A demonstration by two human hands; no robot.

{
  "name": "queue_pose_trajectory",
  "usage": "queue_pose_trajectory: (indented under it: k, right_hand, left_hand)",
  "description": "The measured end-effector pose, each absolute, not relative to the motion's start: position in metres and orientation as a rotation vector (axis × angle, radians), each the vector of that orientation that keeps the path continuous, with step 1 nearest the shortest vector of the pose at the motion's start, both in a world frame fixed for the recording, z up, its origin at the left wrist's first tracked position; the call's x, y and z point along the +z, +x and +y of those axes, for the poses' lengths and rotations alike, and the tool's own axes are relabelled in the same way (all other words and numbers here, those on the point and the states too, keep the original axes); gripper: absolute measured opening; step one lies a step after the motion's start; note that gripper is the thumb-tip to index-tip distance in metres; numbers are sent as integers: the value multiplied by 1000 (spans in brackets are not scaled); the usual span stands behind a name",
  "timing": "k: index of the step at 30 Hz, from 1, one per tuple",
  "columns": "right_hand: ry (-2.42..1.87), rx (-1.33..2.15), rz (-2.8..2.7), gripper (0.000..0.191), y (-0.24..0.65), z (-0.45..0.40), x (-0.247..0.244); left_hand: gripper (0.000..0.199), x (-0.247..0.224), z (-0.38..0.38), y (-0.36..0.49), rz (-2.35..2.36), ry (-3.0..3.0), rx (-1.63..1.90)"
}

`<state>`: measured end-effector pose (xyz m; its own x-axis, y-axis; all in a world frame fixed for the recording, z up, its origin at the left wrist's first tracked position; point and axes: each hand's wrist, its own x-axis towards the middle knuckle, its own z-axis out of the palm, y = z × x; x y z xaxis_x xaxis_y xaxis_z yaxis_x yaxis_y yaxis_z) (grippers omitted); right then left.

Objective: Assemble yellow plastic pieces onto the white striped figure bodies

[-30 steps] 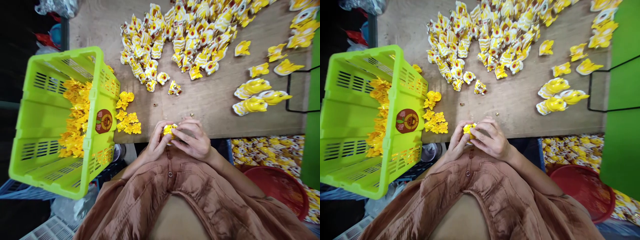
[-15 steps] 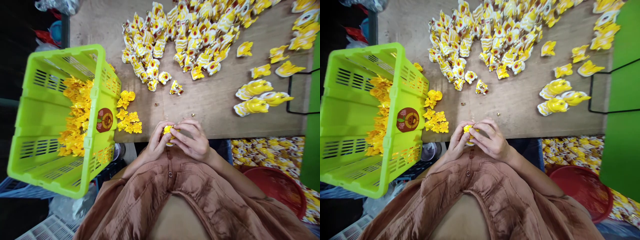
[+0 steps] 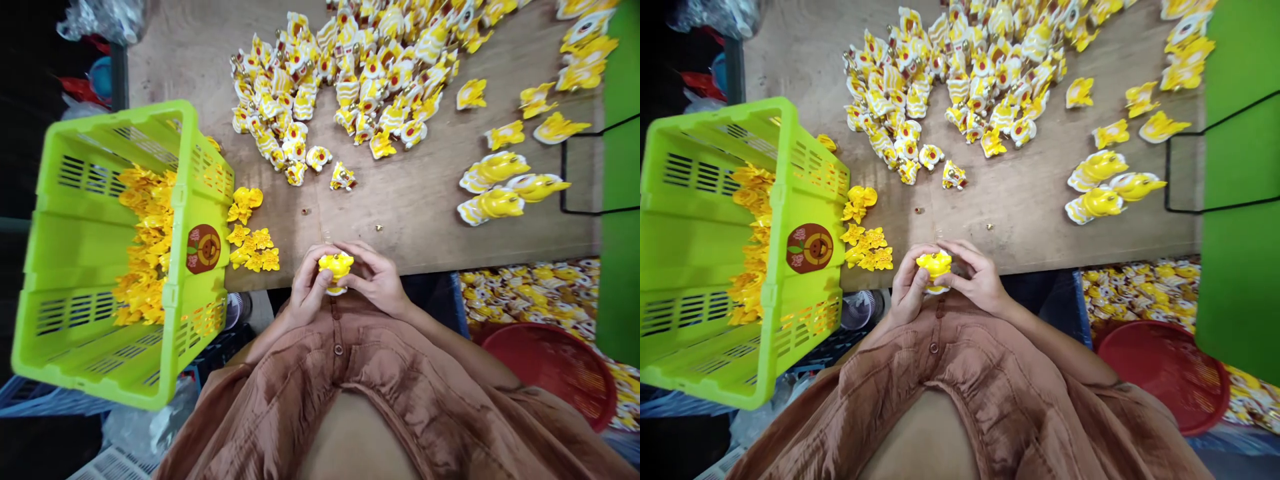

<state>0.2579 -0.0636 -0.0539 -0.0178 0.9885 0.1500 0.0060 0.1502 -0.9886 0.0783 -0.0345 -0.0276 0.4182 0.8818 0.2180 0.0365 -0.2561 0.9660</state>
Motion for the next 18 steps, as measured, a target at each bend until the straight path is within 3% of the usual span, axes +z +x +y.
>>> queue_pose_trajectory:
  k: [3, 11, 18]
  right_hand:
    - [-1037, 1280, -1223, 66, 253, -64, -53]
    - [-1010, 1244, -1196, 54, 251, -66, -42]
    - [-1037, 1163, -1273, 68, 256, -64, -39]
  left_hand:
    - [32, -28, -35, 76, 817, 1629, 964]
    - [35, -27, -40, 80, 809, 1667, 1040]
    - [34, -21, -34, 80, 770, 1665, 1035]
